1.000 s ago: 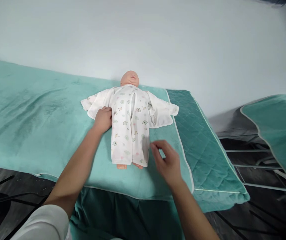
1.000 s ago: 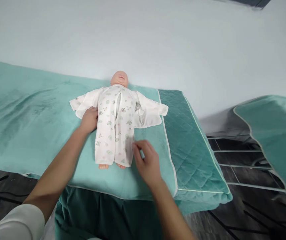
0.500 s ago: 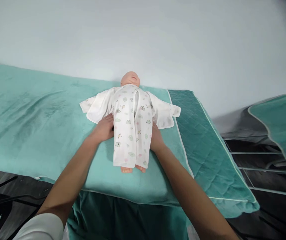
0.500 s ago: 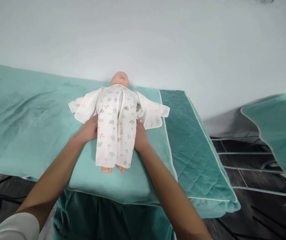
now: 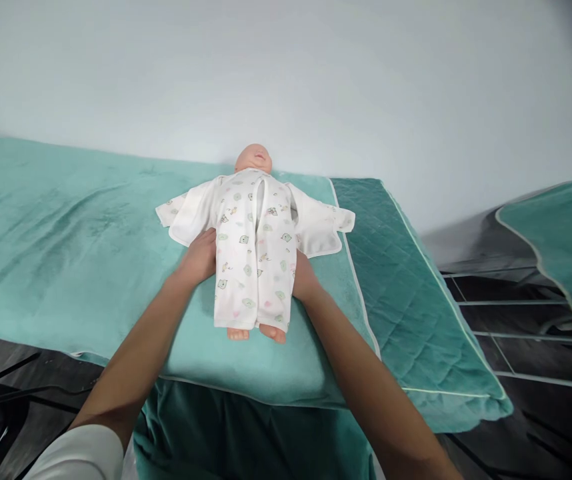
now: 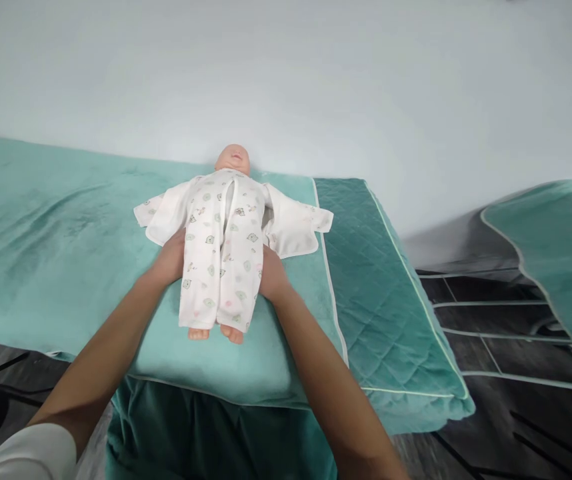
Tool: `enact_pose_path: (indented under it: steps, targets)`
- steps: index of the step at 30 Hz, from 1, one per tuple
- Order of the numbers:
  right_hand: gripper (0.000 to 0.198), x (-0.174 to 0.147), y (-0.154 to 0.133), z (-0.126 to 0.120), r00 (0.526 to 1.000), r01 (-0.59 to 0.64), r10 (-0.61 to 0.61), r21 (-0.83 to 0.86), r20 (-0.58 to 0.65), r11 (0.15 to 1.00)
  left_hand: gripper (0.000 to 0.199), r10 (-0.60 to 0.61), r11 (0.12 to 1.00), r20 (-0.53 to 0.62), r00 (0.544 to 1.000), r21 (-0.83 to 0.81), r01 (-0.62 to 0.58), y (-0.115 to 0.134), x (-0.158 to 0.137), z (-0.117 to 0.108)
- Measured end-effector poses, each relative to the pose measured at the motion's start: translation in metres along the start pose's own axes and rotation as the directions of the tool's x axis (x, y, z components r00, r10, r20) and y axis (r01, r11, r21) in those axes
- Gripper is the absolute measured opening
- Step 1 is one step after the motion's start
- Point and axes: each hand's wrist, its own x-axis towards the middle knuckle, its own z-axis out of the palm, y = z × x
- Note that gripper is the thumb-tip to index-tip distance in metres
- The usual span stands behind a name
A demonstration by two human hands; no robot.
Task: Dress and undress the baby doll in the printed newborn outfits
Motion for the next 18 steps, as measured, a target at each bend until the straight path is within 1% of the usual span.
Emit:
enact_pose_path:
  steps: [3,4,6,8,12,15,18]
  targets:
    - [0.024,-0.002,0.001,0.002,1.000,0.000,0.001,0.030,-0.024,1.000,0.014,0.022,0.996,0.023,0.999,0.082,-0.024,-0.001,-0.002,0.000]
    - [0.023,-0.003,0.001,0.002,1.000,-0.003,0.004,0.031,-0.024,1.000,0.012,0.025,0.994,0.014,1.000,0.107,-0.026,0.000,-0.004,-0.001]
    - [0.021,-0.004,0.002,0.002,1.000,-0.013,0.014,0.027,-0.022,1.000,0.013,0.039,0.989,-0.025,0.999,0.143,-0.035,0.003,-0.013,-0.005]
    - [0.020,-0.005,0.002,0.001,1.000,-0.013,0.013,0.019,-0.011,1.000,0.018,0.056,0.989,-0.078,0.995,0.143,-0.044,0.009,-0.027,-0.009]
    - [0.017,-0.005,0.002,-0.001,0.999,0.046,-0.046,-0.022,0.019,0.999,0.024,0.085,0.992,-0.154,0.984,0.107,-0.069,0.018,-0.055,-0.016]
    - [0.015,-0.008,0.002,-0.004,0.995,0.102,-0.102,-0.058,0.000,0.993,0.024,0.099,0.988,-0.143,0.985,0.135,-0.080,0.019,-0.064,-0.017]
    - [0.014,-0.015,-0.001,-0.011,0.985,0.170,-0.170,-0.088,0.005,0.982,0.031,0.121,0.981,-0.099,0.988,0.166,-0.104,0.018,-0.064,-0.018]
